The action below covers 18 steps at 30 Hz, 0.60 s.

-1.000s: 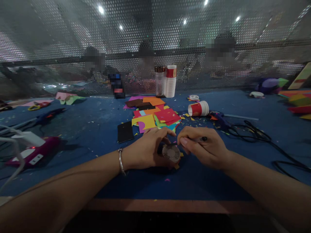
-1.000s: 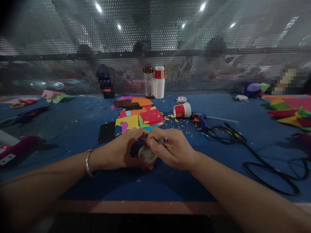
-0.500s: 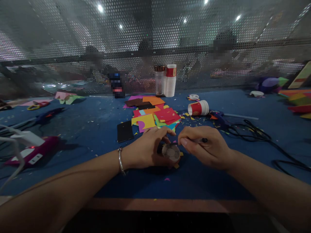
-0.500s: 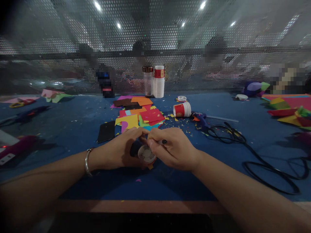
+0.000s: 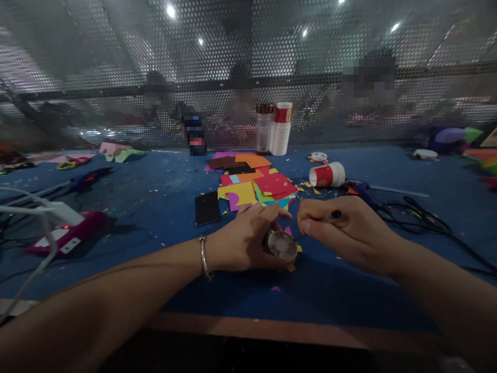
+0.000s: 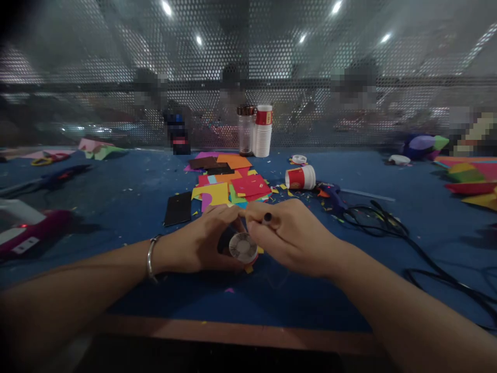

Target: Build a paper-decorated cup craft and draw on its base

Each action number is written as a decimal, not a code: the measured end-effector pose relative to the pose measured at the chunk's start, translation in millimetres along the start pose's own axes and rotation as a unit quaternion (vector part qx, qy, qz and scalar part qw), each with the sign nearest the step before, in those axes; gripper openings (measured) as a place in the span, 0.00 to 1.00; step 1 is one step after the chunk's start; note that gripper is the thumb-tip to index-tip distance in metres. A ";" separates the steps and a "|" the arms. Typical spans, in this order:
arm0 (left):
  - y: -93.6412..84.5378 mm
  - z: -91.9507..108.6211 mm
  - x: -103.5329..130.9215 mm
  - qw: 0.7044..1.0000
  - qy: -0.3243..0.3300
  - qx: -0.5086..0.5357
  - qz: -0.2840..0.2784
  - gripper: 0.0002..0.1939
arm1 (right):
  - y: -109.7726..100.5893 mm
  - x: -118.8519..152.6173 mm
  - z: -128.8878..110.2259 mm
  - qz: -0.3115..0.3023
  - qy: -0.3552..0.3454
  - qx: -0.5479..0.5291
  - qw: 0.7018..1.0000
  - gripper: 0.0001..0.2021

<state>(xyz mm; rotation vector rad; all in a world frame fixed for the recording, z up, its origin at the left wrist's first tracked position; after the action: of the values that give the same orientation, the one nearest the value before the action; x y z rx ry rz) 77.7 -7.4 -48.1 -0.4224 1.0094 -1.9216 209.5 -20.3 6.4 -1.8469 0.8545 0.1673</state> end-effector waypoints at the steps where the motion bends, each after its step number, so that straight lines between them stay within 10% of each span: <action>1: 0.0 0.0 0.4 1.000 0.003 0.001 0.003 0.31 | -0.4 -2.2 0.6 -0.005 0.015 -0.017 1.000 0.13; 18: -0.1 -0.1 -5.4 0.996 -0.050 0.062 -0.042 0.27 | 23.3 -6.2 36.8 0.082 0.179 -0.266 0.944 0.11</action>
<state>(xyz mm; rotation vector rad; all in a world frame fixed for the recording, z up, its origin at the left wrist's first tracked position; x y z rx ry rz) 80.6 -2.8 -47.5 -0.4918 0.8142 -2.0035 200.3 9.6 -24.6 -2.3523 1.3136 0.1810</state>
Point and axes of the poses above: each hand's wrist, its own x-axis away from the middle knuckle, its own y-axis out of the palm, z = x × y, the point moved 6 cm from there along -x, towards the middle knuckle, and after that the axes turned 13 degrees about -y, right-handed, at the moved point
